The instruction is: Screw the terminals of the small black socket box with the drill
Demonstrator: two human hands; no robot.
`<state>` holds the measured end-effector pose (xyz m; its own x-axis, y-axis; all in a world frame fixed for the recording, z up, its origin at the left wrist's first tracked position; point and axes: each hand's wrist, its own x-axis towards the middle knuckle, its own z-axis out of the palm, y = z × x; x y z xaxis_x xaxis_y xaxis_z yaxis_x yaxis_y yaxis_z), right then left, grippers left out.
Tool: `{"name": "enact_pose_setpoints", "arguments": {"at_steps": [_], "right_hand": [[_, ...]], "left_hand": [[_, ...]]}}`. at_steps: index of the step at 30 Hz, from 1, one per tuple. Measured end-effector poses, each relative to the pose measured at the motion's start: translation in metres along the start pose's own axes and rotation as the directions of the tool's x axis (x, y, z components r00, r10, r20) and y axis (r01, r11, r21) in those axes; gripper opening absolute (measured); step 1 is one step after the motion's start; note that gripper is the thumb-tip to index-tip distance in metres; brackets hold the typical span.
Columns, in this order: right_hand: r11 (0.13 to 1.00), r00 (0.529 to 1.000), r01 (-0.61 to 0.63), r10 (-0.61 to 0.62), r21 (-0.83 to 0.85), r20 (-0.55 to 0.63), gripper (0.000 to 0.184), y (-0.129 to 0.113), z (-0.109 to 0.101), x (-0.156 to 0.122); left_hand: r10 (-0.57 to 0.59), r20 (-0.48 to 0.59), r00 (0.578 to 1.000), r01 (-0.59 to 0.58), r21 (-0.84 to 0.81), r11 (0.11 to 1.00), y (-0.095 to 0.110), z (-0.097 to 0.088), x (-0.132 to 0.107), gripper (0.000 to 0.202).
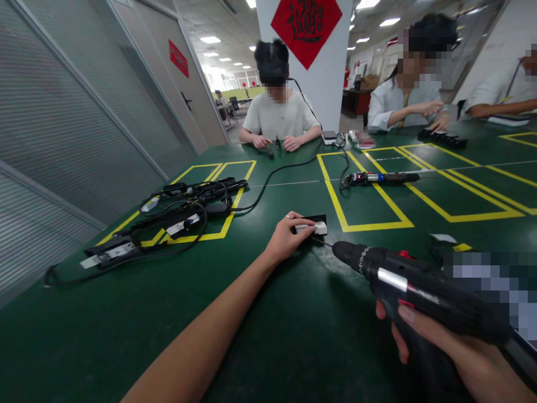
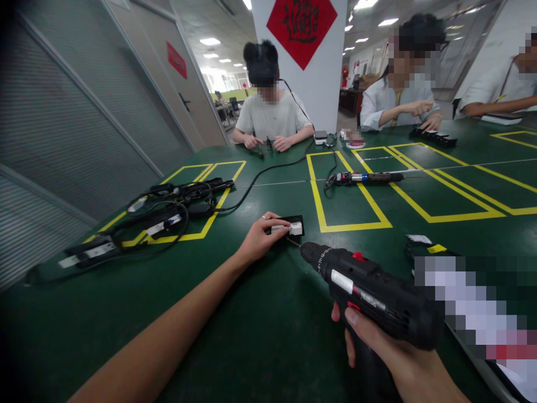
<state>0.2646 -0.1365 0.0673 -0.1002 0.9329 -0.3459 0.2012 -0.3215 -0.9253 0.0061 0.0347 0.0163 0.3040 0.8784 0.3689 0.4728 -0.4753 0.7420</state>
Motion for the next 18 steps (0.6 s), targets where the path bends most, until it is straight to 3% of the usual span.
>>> {"name": "enact_pose_setpoints", "arguments": {"at_steps": [6,12,18], "right_hand": [[0.998,0.998,0.041,-0.039,0.047,-0.045,0.033,-0.013,0.008,-0.002],[0.998,0.998,0.046,-0.048,0.038,0.04,0.034,0.002,-0.001,0.001],[0.997,0.997,0.077,-0.077,0.006,0.024,0.034,0.012,-0.006,0.003]], "left_hand": [[0.0,0.0,1.0,0.0,-0.007,1.0,0.0,-0.001,0.0,0.026],[0.0,0.002,1.0,0.0,-0.016,1.0,0.0,-0.001,0.0,0.026],[0.009,-0.002,1.0,-0.009,-0.016,1.0,-0.004,0.0,0.0,0.026]]}}
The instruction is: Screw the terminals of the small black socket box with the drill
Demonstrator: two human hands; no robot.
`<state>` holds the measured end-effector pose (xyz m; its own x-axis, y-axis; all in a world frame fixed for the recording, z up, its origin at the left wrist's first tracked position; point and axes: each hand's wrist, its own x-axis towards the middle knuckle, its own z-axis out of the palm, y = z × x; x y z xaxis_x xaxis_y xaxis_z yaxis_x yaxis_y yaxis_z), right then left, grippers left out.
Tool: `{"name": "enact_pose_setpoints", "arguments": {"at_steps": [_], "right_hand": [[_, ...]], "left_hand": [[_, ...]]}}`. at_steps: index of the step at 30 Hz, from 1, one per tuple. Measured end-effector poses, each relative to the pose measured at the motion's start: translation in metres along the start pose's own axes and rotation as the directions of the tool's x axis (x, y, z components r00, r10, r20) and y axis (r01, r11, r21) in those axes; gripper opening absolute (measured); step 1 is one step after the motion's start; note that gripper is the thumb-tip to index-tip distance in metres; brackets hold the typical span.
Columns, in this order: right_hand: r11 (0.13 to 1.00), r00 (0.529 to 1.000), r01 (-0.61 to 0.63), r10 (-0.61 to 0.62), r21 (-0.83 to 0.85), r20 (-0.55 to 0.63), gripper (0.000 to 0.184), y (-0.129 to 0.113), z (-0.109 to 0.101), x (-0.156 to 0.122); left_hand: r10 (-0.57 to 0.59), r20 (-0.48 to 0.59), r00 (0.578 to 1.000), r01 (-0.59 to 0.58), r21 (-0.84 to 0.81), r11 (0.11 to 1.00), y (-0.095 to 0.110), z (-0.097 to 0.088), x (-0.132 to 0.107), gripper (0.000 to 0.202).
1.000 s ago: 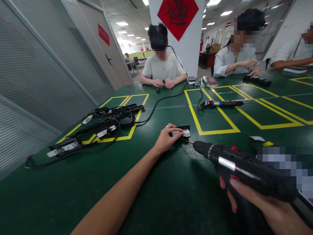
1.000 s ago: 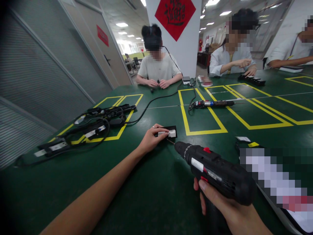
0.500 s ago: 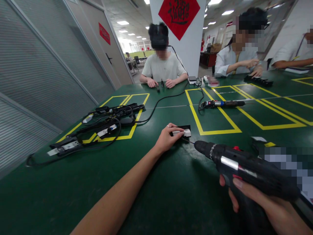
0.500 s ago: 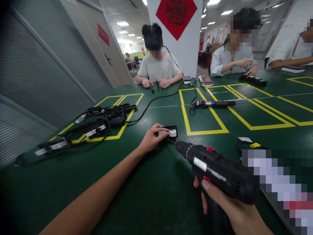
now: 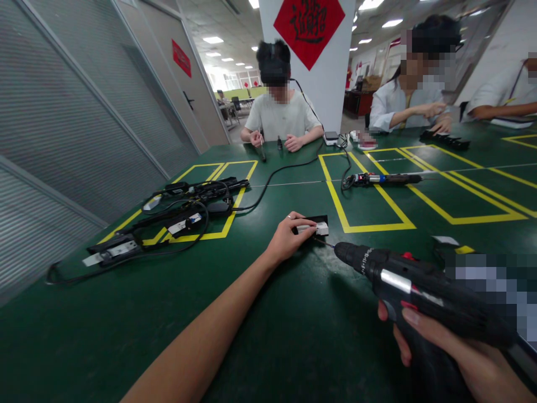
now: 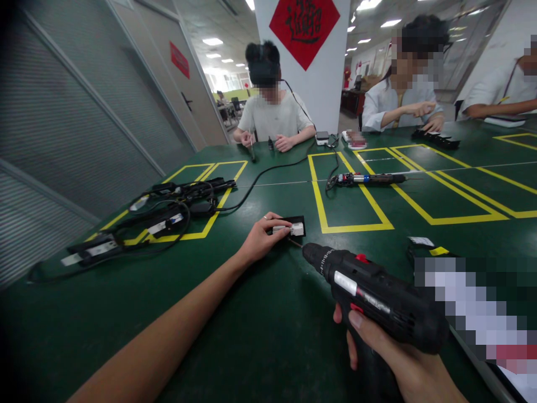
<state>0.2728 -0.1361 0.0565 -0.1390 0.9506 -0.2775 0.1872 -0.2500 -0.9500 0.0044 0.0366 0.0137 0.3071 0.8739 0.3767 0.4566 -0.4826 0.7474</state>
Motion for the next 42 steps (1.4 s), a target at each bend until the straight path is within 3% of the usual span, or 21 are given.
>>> {"name": "enact_pose_setpoints", "arguments": {"at_steps": [5,10,31,38,42], "right_hand": [[0.997,0.998,-0.065,0.065,0.043,0.006,0.035,0.003,0.0,-0.002],[0.995,0.999,-0.047,0.048,0.083,-0.015,0.032,-0.004,0.005,-0.001],[0.992,0.992,-0.122,0.122,0.037,0.0,0.038,0.004,0.0,-0.001],[1.0,1.0,-0.023,0.023,-0.02,-0.011,0.031,0.0,0.002,-0.003],[0.999,0.999,-0.028,0.028,-0.023,-0.038,0.033,-0.001,0.004,-0.003]], "left_hand": [[0.015,-0.001,1.0,-0.015,0.007,1.0,-0.002,0.001,0.001,0.026],[0.018,-0.009,1.0,-0.018,0.013,1.0,-0.002,0.001,0.001,0.025],[-0.003,0.0,1.0,0.003,0.011,1.0,0.002,0.0,0.0,0.025],[-0.012,-0.007,1.0,0.012,0.015,1.0,0.0,0.002,0.001,0.024],[-0.004,-0.014,1.0,0.004,0.015,1.0,0.0,0.002,0.001,0.024]]}}
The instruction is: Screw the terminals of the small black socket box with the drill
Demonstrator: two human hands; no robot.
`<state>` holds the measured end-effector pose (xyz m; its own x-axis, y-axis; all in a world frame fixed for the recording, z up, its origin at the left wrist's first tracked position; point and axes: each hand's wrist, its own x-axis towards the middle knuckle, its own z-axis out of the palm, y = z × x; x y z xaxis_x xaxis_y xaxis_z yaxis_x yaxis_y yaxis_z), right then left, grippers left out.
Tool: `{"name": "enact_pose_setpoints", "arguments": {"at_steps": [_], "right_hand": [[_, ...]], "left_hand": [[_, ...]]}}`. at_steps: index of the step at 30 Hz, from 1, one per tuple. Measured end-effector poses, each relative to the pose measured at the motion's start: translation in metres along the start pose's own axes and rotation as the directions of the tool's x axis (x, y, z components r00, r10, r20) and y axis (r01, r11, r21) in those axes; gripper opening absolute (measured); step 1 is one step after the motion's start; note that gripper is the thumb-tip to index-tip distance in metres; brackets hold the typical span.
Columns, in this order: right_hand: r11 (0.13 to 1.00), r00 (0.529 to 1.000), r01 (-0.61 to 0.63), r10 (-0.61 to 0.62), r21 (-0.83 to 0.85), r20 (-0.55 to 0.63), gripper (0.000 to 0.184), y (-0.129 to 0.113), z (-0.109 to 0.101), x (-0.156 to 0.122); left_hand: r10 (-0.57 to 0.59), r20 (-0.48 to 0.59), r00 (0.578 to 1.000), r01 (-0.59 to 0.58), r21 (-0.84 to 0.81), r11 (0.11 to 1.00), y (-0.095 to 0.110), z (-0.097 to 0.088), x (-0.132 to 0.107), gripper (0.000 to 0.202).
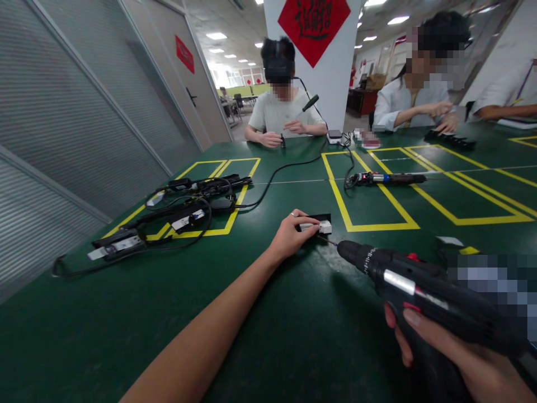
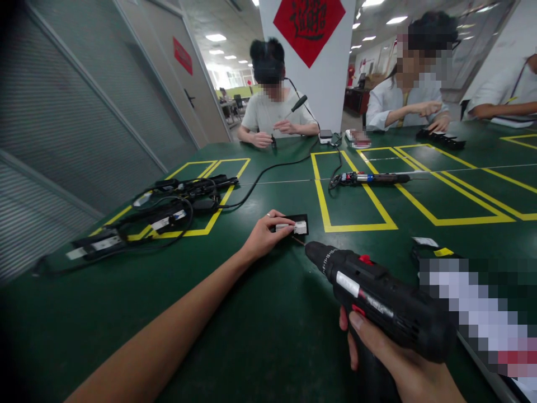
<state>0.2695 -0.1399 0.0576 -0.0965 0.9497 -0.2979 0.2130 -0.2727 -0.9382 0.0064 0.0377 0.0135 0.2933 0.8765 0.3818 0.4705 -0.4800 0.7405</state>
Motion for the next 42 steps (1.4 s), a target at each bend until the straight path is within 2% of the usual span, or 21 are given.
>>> {"name": "enact_pose_setpoints", "arguments": {"at_steps": [6,13,18,21,27,35,39,42], "right_hand": [[0.998,1.0,0.01,-0.011,-0.059,-0.011,0.033,0.007,-0.001,-0.001],[0.999,0.999,0.036,-0.037,-0.029,-0.023,0.03,-0.001,0.003,-0.001],[0.999,0.999,-0.039,0.04,0.019,-0.002,0.035,0.004,0.002,-0.001],[0.998,0.999,-0.043,0.043,0.037,0.009,0.034,0.005,0.001,-0.003],[0.997,0.997,-0.058,0.06,0.041,-0.042,0.036,-0.004,0.007,-0.005],[0.998,1.0,0.008,-0.006,-0.065,0.019,0.035,-0.003,0.002,-0.001],[0.998,0.999,-0.035,0.034,-0.046,-0.02,0.037,-0.001,0.001,0.001],[0.997,0.999,-0.053,0.053,-0.053,-0.003,0.038,0.001,0.002,0.001]], "left_hand": [[0.004,0.003,1.0,-0.004,-0.005,1.0,0.0,0.0,0.0,0.024],[-0.004,0.006,1.0,0.004,-0.006,1.0,0.0,-0.001,-0.001,0.024],[0.002,0.004,1.0,-0.001,-0.01,1.0,0.0,-0.001,-0.001,0.025],[0.0,0.005,1.0,0.0,-0.007,1.0,-0.001,-0.001,0.0,0.025],[-0.004,0.008,1.0,0.004,-0.009,1.0,-0.001,0.0,0.0,0.024],[0.009,0.008,1.0,-0.009,-0.004,1.0,-0.001,-0.001,0.0,0.025],[0.015,0.013,1.0,-0.015,0.003,1.0,-0.001,-0.001,0.0,0.026],[0.01,0.017,1.0,-0.011,0.009,1.0,0.0,-0.001,0.0,0.025]]}}
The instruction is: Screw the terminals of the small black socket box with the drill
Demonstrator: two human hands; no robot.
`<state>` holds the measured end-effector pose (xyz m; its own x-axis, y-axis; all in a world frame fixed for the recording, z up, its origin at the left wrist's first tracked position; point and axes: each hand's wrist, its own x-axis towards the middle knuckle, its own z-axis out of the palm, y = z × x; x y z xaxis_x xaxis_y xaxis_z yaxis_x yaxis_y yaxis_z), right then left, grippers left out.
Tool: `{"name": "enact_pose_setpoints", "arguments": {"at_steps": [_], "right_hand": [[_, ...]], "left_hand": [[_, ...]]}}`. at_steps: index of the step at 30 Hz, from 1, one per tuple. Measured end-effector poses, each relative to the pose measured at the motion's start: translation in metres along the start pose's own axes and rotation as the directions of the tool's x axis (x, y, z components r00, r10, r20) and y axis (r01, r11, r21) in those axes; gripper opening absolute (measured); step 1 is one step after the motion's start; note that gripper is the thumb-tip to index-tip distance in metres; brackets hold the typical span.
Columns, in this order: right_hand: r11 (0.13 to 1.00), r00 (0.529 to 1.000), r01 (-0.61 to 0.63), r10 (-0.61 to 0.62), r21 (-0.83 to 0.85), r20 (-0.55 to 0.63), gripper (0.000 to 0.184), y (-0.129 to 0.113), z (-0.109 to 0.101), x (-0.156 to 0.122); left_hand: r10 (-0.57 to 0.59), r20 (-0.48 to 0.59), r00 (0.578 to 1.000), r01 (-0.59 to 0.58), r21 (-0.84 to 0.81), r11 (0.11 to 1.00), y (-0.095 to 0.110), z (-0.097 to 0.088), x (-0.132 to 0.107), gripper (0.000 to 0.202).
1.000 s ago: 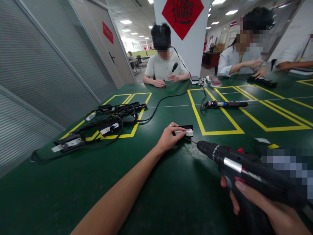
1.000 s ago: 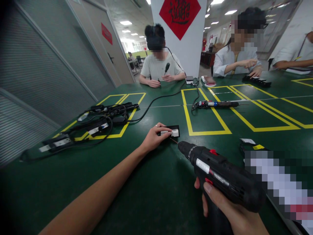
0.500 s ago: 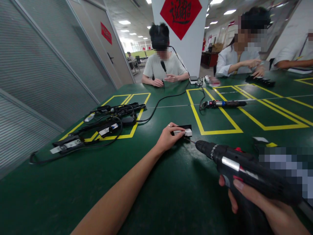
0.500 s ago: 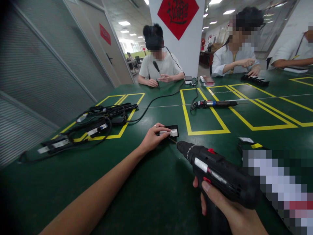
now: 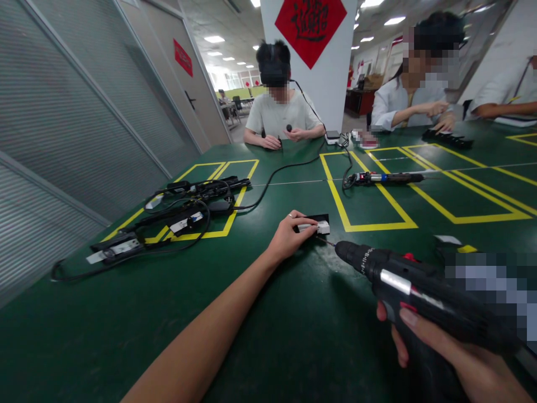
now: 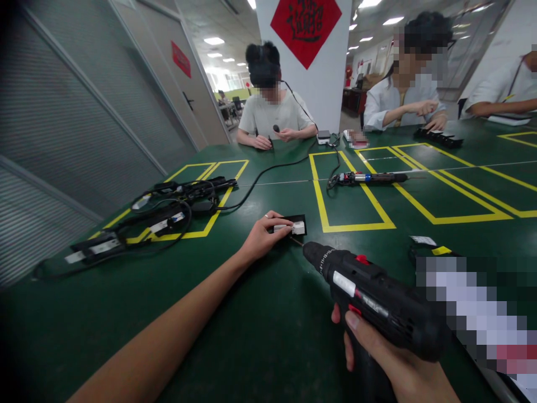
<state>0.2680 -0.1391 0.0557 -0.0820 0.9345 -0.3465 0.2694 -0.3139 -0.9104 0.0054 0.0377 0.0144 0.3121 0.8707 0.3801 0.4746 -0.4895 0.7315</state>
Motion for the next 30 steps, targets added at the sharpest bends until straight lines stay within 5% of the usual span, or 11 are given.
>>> {"name": "enact_pose_setpoints", "arguments": {"at_steps": [30], "right_hand": [[1.0,1.0,-0.009,0.009,-0.005,0.0,0.038,-0.005,0.0,-0.001]], "left_hand": [[-0.006,-0.011,1.0,0.006,-0.022,1.0,-0.001,0.0,0.0,0.025]]}}
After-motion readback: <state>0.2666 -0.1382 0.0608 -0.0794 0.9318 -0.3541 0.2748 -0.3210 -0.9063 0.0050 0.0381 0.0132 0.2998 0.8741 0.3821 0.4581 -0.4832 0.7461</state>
